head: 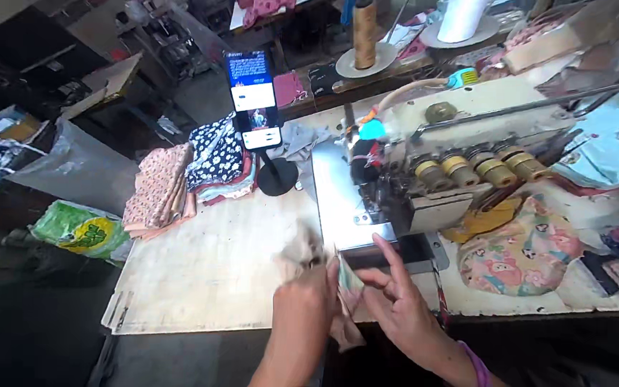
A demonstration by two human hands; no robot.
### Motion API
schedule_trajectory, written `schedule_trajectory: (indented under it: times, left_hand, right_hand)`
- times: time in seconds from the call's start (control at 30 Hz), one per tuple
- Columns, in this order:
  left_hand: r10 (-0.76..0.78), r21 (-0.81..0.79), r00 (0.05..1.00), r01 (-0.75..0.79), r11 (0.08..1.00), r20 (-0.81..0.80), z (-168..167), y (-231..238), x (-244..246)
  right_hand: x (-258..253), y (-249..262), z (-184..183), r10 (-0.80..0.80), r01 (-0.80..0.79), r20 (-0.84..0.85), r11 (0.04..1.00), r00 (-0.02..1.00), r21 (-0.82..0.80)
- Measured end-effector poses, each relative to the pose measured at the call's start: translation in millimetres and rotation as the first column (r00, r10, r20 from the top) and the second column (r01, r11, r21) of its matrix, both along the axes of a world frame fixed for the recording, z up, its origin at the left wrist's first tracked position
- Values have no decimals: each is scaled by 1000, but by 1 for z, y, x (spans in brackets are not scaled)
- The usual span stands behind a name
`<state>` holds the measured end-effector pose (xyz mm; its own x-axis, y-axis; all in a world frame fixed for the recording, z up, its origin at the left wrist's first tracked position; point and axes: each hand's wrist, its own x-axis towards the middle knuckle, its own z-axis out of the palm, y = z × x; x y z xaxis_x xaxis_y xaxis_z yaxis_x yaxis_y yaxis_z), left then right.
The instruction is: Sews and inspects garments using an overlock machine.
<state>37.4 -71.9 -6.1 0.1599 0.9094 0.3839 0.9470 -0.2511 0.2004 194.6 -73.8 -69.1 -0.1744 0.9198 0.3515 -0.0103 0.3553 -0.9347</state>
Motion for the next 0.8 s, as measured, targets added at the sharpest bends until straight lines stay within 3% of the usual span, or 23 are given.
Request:
schedule_trajectory:
  times: [0.07, 0.13, 0.2, 0.23, 0.3, 0.37, 0.4, 0.5, 0.6, 0.7, 0.8]
  left_hand:
    - [-73, -35, 997, 73, 997, -7, -3, -19, 23]
    - [-198, -47, 980, 198, 979, 13, -12, -18, 53]
    - [-301, -63, 953, 302, 951, 33, -10, -4, 81]
    - [-326, -22, 944, 327, 945, 51, -1, 2, 90]
    - [-368, 160, 924, 350, 923, 101, 32, 10, 91]
    - [-399, 253, 905, 355, 900, 150, 69, 1, 77]
    - [-407, 274, 900, 355, 894, 159, 81, -6, 69]
    - [-468, 379, 857, 368, 849, 218, 104, -27, 61]
    - [-595, 472, 727, 415, 778, 341, 120, -43, 67]
    - [-690, 404, 682, 576, 711, 241, 146, -54, 69]
    - [-737, 73, 649, 739, 670, 189, 165, -57, 72]
  right_hand:
    - [26, -5, 4, 51, -67, 261, 996, 964, 52]
    - [48, 5, 2, -222, 97, 524, 962, 822, 256]
    - [70, 24, 8, -415, 249, 591, 905, 692, 344]
    - [81, 30, 17, -430, 291, 564, 901, 706, 323]
    - [106, 27, 50, -274, 234, 365, 960, 890, 150]
    - [124, 7, 74, 61, -64, 188, 998, 980, 10]
    - [125, -6, 78, 133, -137, 231, 991, 964, 2]
    - [132, -45, 78, -85, 46, 443, 994, 892, 98]
    - [176, -75, 98, -199, 137, 458, 977, 866, 166]
    - [197, -94, 123, -35, -11, 316, 990, 948, 144]
    - [170, -93, 140, 124, -140, 153, 986, 980, 94]
